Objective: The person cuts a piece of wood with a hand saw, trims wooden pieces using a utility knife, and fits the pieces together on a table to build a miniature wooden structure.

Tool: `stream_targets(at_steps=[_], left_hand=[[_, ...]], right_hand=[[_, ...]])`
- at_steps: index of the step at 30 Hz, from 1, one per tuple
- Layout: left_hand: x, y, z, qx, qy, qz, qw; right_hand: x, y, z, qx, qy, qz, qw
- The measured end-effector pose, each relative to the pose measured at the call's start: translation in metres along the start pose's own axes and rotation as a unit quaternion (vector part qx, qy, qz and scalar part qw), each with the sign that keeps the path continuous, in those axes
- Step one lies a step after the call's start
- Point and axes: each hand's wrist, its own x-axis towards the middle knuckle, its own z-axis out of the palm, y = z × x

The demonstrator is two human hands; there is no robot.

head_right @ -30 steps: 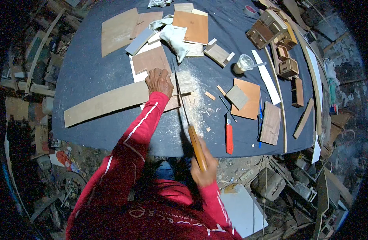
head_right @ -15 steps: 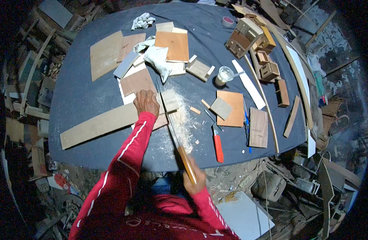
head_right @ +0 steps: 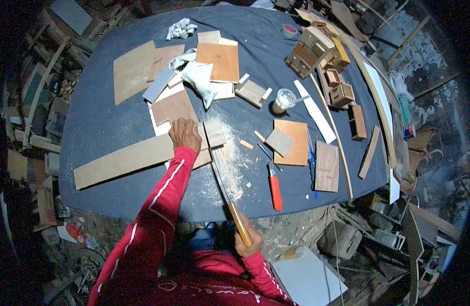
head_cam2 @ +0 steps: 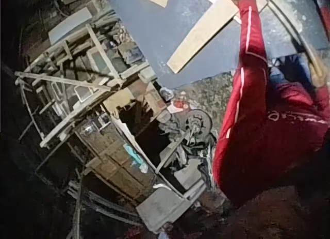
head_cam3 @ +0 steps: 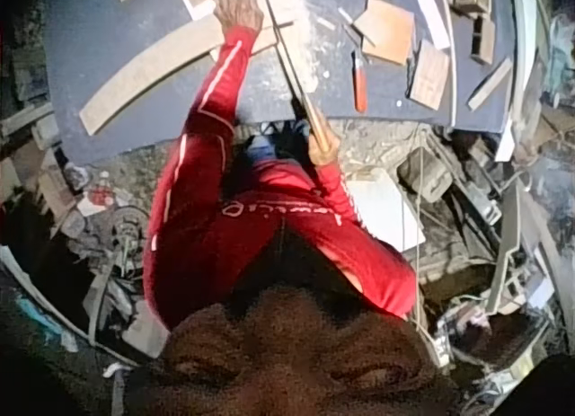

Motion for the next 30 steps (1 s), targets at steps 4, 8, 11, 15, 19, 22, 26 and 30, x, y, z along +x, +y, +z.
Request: stream_targets(at_steps=[4,8,11,15,19,22,26,30], left_hand=[[0.007,0.0,0.007,0.002,0.017,0.018,1.0],[0.008,-0.009,0.004,0.006,0.027,-0.008,1.0],[0.005,-0.004,0.001,0.005,-0.003,-0.022,1.0],[0.005,0.005,0.006,-0.007,0.008,0.009,1.0],[0.007,-0.006,0.007,0.006,0.022,-0.003,1.0],[0.004,-0.007,0.003,0.006,0.018,0.0,1.0],[0.006,0.002,0.004,-0.005,0.022,0.016,1.0],[0.007,-0.002,0.006,-0.005,0.013,0.007,1.0]], right_hand=[[0.061,-0.004,0.025,0.008,-0.031,-0.02,0.999],[0.037,-0.027,0.006,-0.002,-0.047,0.003,0.999],[0.014,-0.052,-0.023,-0.028,-0.068,0.026,0.997],[0.055,-0.046,0.012,-0.003,-0.043,0.032,0.999],[0.056,-0.045,0.008,0.006,-0.023,-0.021,0.999],[0.02,-0.063,-0.027,-0.022,-0.073,0.062,0.995],[0.039,-0.044,-0.005,-0.008,-0.052,0.031,0.998],[0.051,-0.014,0.015,0.021,-0.03,-0.008,0.999]])
